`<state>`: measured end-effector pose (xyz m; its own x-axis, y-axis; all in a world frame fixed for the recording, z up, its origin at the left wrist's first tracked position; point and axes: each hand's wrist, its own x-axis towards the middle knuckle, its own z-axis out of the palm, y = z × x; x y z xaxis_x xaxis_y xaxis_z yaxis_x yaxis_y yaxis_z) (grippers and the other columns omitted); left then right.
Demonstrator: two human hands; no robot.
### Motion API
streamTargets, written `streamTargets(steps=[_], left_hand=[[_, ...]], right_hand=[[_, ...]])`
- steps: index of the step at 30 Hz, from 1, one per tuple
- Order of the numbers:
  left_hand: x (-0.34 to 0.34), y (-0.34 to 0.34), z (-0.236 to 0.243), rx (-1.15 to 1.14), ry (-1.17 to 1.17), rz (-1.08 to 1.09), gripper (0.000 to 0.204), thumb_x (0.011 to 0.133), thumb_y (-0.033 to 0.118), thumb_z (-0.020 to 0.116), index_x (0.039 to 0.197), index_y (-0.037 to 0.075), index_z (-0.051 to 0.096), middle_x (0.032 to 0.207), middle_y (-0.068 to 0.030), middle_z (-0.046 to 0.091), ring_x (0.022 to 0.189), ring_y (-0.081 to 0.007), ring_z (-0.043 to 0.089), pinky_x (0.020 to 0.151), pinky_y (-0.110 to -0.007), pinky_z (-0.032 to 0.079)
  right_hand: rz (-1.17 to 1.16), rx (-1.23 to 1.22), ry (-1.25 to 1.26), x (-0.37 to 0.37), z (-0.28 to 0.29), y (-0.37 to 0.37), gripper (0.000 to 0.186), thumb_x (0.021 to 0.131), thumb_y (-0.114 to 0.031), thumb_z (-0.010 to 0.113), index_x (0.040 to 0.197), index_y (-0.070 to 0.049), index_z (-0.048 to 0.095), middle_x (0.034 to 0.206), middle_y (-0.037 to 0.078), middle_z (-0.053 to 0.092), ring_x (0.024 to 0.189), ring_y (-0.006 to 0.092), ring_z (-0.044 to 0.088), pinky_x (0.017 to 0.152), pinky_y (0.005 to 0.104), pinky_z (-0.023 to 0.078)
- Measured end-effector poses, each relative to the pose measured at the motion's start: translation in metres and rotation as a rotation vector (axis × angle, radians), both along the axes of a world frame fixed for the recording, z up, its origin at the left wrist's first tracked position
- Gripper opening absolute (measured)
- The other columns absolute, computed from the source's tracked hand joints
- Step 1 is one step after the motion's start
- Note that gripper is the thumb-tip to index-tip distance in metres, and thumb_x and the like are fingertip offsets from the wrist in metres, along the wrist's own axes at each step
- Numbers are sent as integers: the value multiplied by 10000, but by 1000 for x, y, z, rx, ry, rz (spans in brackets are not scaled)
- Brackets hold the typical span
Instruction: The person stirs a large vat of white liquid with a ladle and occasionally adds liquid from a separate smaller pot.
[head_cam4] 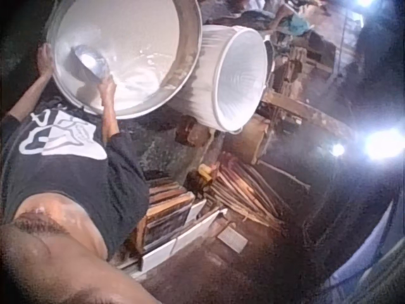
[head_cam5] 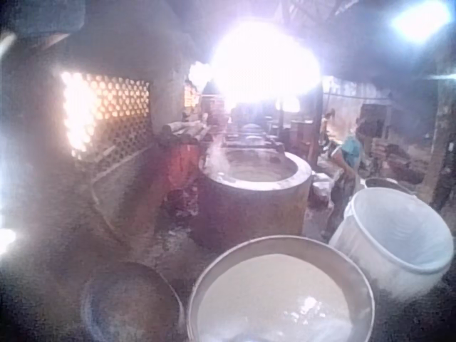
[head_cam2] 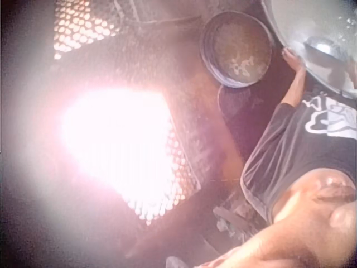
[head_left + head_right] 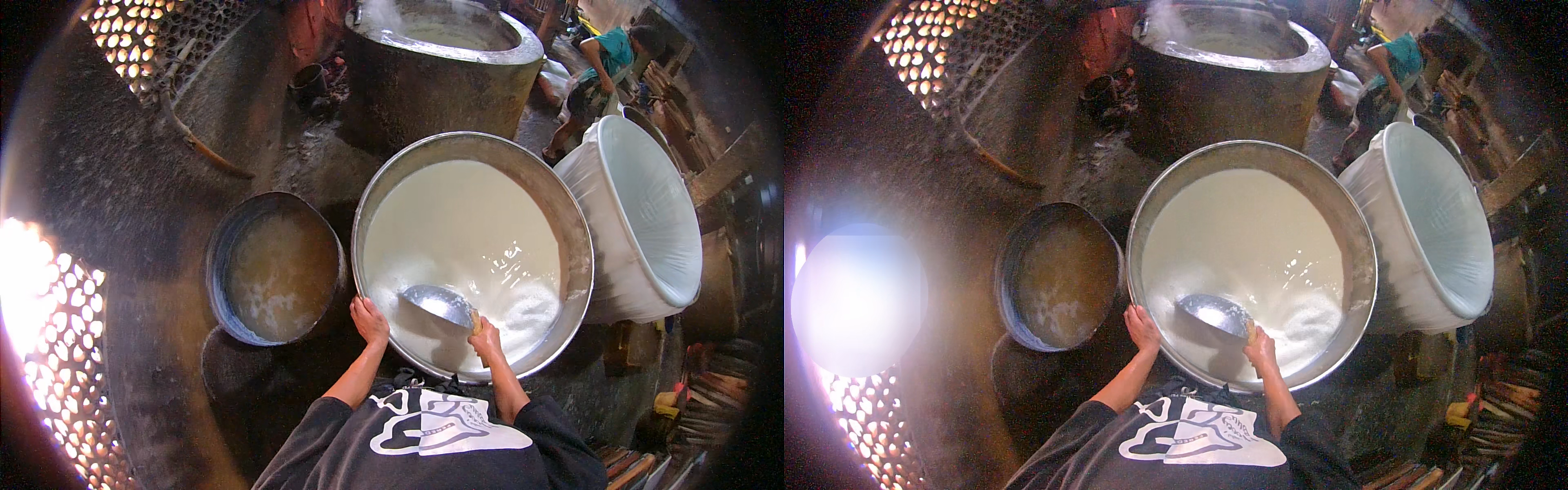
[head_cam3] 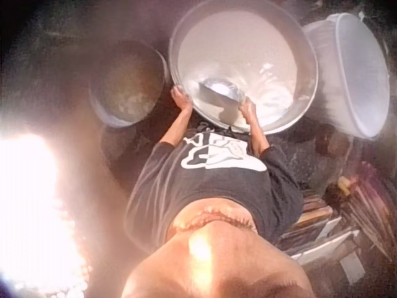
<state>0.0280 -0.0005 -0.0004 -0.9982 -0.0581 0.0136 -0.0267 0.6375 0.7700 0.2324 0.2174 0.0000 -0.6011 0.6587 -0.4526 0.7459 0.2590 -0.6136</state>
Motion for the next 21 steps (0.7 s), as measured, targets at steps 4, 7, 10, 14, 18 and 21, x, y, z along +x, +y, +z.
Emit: streamTargets(steps=[4, 7, 10, 14, 18, 21], left_hand=[[3, 3, -1, 32, 45, 26, 401, 960, 273, 383, 1172, -51, 489, 1157, -256, 517, 1106, -412, 467, 960, -463, 357], [3, 4, -4, 48, 76, 24, 392, 959, 265, 391, 1169, -51, 491, 1154, -256, 519, 1095, -415, 473, 950, -465, 366], [4, 0, -1, 72, 60, -32, 408, 975, 289, 371, 1184, -47, 472, 1149, -257, 519, 1080, -424, 478, 934, -475, 375], [5, 1, -4, 105, 87, -34, 435, 985, 321, 353, 1193, -46, 458, 1167, -259, 511, 1091, -421, 473, 936, -478, 370], [5, 5, 4, 93, 22, 5, 421, 973, 299, 380, 1181, -57, 464, 1182, -263, 504, 1117, -413, 462, 962, -472, 356], [4, 4, 3, 76, 16, 13, 405, 963, 274, 397, 1184, -58, 468, 1187, -258, 505, 1120, -411, 463, 964, -471, 358]], right_hand=[[44, -18, -28, -6, 60, -24, 389, 650, -58, 669, 1016, -10, 545, 695, 166, 634, 495, 246, 616, 442, 369, 519], [91, -50, -4, -14, 104, -15, 467, 645, -52, 678, 1092, -9, 551, 716, 155, 635, 494, 212, 599, 428, 346, 498], [146, 14, -9, -43, 159, 6, 556, 656, 4, 662, 1199, -24, 546, 715, 121, 630, 521, 175, 584, 432, 320, 477], [312, 435, 74, -108, 156, 48, 457, 681, -30, 648, 1128, -44, 553, 849, 188, 656, 769, 356, 648, 682, 443, 516], [337, 567, -9, -172, 120, 67, 544, 728, -35, 575, 1252, -167, 510, 1053, 165, 622, 937, 390, 606, 816, 465, 504], [428, 517, -176, -177, 108, 68, 608, 751, -13, 549, 1318, -227, 487, 1129, 142, 596, 981, 367, 598, 829, 458, 513]])
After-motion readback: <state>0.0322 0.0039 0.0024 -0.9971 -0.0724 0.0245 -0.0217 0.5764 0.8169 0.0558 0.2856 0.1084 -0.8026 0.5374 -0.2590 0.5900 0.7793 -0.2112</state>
